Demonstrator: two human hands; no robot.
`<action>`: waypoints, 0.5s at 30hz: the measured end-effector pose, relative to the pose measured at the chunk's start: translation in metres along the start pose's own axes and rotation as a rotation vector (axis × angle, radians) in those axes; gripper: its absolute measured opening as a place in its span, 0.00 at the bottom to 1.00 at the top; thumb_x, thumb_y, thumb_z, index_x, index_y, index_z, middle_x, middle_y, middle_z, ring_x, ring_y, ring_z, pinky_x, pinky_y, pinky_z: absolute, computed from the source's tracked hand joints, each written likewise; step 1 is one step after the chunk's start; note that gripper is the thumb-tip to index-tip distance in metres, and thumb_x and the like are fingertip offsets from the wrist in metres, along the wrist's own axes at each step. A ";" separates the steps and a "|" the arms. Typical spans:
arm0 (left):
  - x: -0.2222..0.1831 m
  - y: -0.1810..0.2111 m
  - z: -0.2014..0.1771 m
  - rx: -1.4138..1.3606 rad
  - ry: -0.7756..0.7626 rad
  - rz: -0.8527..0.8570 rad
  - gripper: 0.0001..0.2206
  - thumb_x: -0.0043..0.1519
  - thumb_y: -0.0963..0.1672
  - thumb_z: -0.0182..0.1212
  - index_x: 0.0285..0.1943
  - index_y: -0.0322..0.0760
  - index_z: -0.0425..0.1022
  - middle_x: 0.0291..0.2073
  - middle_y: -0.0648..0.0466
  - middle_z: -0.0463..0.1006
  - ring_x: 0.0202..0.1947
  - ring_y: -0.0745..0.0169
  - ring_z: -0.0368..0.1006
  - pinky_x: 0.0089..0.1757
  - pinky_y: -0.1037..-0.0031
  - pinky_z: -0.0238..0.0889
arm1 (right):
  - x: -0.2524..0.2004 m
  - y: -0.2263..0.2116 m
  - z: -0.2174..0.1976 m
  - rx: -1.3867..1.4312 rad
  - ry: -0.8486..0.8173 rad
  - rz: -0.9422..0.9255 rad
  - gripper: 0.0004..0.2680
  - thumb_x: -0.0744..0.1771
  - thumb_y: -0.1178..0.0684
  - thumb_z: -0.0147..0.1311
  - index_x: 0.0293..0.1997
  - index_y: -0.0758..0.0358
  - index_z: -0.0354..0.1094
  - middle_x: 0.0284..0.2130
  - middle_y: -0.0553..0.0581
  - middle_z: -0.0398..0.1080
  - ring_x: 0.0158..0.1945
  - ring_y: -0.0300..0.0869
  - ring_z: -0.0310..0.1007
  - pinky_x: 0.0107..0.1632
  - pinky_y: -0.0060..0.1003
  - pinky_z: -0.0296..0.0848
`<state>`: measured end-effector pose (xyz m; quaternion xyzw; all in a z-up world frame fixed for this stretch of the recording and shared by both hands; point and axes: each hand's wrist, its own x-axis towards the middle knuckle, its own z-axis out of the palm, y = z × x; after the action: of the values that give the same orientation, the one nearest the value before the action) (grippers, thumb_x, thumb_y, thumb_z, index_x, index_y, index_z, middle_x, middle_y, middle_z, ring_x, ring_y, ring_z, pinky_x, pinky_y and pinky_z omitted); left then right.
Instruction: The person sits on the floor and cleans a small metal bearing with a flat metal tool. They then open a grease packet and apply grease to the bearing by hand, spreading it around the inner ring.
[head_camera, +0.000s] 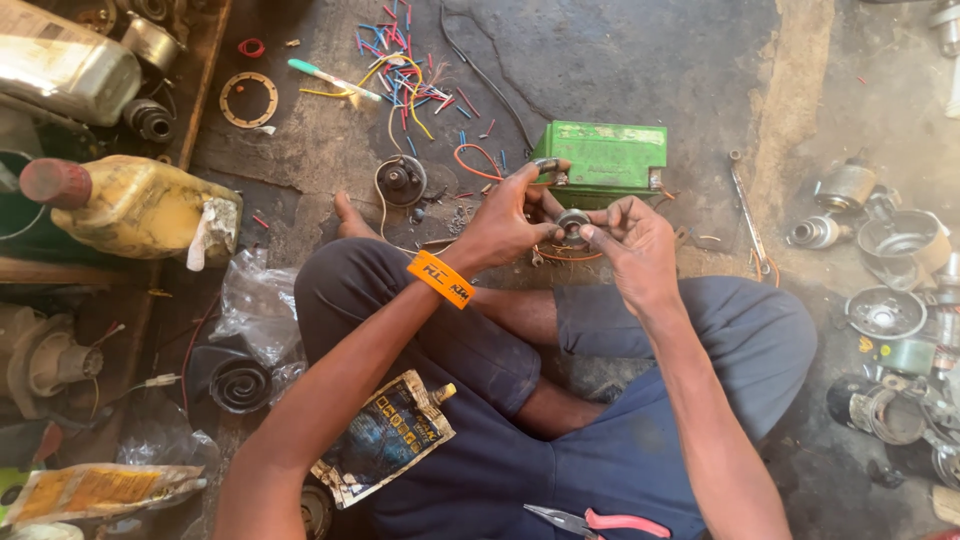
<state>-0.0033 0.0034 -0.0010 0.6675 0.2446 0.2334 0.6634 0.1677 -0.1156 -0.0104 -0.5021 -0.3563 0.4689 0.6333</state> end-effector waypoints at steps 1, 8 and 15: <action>0.002 -0.001 0.002 -0.006 -0.017 0.048 0.33 0.57 0.34 0.66 0.74 0.32 0.62 0.39 0.50 0.80 0.40 0.70 0.77 0.43 0.77 0.72 | -0.002 -0.001 -0.003 -0.012 0.023 -0.010 0.09 0.67 0.70 0.57 0.41 0.64 0.60 0.45 0.63 0.74 0.46 0.38 0.75 0.50 0.34 0.78; 0.000 0.010 0.002 -0.016 -0.090 0.147 0.37 0.56 0.38 0.74 0.76 0.32 0.59 0.58 0.54 0.79 0.46 0.74 0.70 0.48 0.81 0.69 | 0.003 -0.002 -0.016 0.343 0.034 0.241 0.06 0.68 0.62 0.57 0.43 0.62 0.63 0.40 0.57 0.74 0.44 0.41 0.78 0.48 0.36 0.80; 0.001 0.018 0.004 -0.236 -0.128 0.102 0.38 0.56 0.38 0.73 0.75 0.33 0.58 0.53 0.52 0.80 0.45 0.74 0.73 0.47 0.80 0.71 | 0.003 -0.007 -0.019 0.319 -0.084 0.336 0.06 0.68 0.59 0.58 0.46 0.63 0.64 0.42 0.57 0.74 0.43 0.41 0.78 0.46 0.33 0.78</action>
<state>0.0000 0.0010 0.0169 0.6100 0.1385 0.2510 0.7388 0.1875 -0.1186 -0.0086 -0.4278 -0.2150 0.6388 0.6023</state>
